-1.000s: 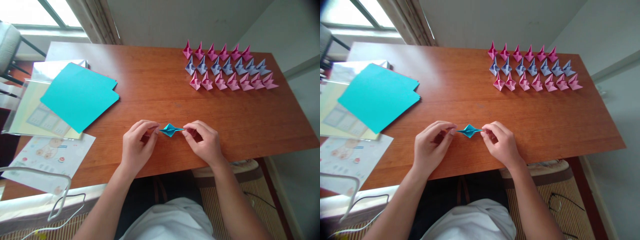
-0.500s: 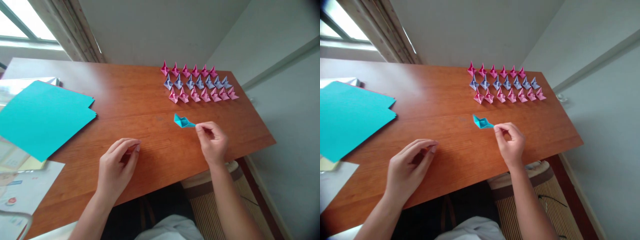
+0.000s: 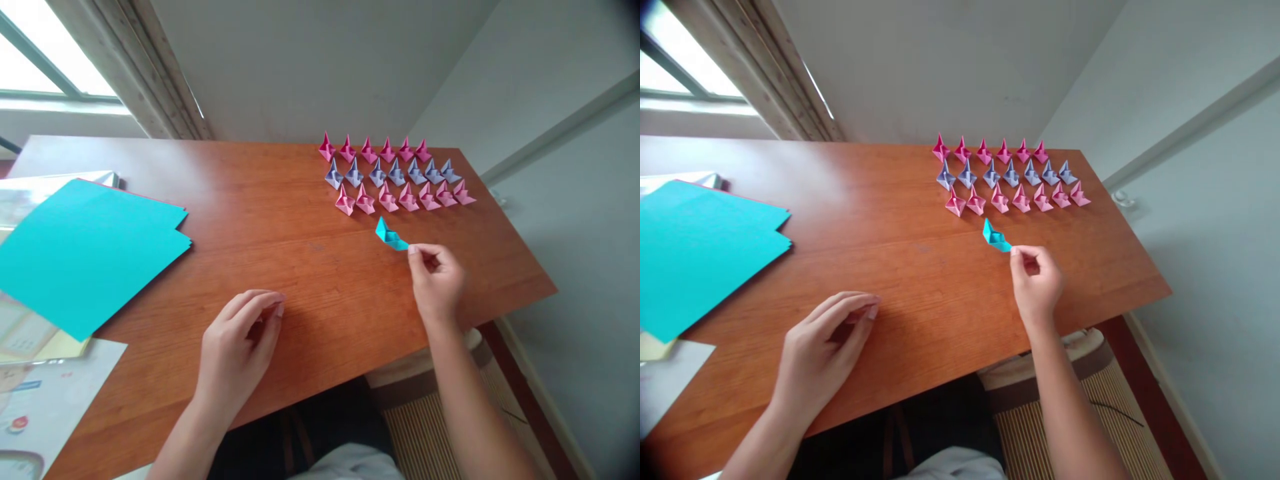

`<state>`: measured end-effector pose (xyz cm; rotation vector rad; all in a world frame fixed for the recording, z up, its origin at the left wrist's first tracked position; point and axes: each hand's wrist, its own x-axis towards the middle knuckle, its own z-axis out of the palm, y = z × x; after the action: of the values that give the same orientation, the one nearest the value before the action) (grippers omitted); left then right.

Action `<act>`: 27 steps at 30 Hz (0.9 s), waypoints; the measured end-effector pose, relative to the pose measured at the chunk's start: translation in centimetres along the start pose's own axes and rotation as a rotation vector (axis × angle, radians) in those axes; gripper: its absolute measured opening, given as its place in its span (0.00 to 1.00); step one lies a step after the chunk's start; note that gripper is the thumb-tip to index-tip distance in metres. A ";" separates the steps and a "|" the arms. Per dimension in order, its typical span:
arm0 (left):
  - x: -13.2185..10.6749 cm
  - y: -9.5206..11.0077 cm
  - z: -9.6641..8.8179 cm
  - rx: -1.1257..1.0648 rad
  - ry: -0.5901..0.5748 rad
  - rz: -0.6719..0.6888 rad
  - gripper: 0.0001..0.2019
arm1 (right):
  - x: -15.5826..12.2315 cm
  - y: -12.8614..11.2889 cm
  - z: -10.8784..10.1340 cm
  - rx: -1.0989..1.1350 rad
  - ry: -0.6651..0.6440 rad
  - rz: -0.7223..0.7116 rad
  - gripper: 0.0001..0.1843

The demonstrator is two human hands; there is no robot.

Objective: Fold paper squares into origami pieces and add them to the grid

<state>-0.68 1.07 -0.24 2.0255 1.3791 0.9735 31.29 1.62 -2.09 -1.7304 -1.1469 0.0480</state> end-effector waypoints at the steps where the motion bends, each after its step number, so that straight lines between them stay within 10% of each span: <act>1: 0.0 0.0 0.0 0.000 -0.003 -0.002 0.05 | -0.6 -0.8 0.8 -0.013 -0.013 -0.026 0.11; 27: -0.3 0.0 0.0 0.021 -0.042 0.038 0.06 | -2.6 -4.6 3.7 -0.338 -0.159 -0.277 0.08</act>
<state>-0.71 0.82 -0.30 2.0823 1.3387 0.9304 24.92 2.58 -1.70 -1.8663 -1.5755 -0.1918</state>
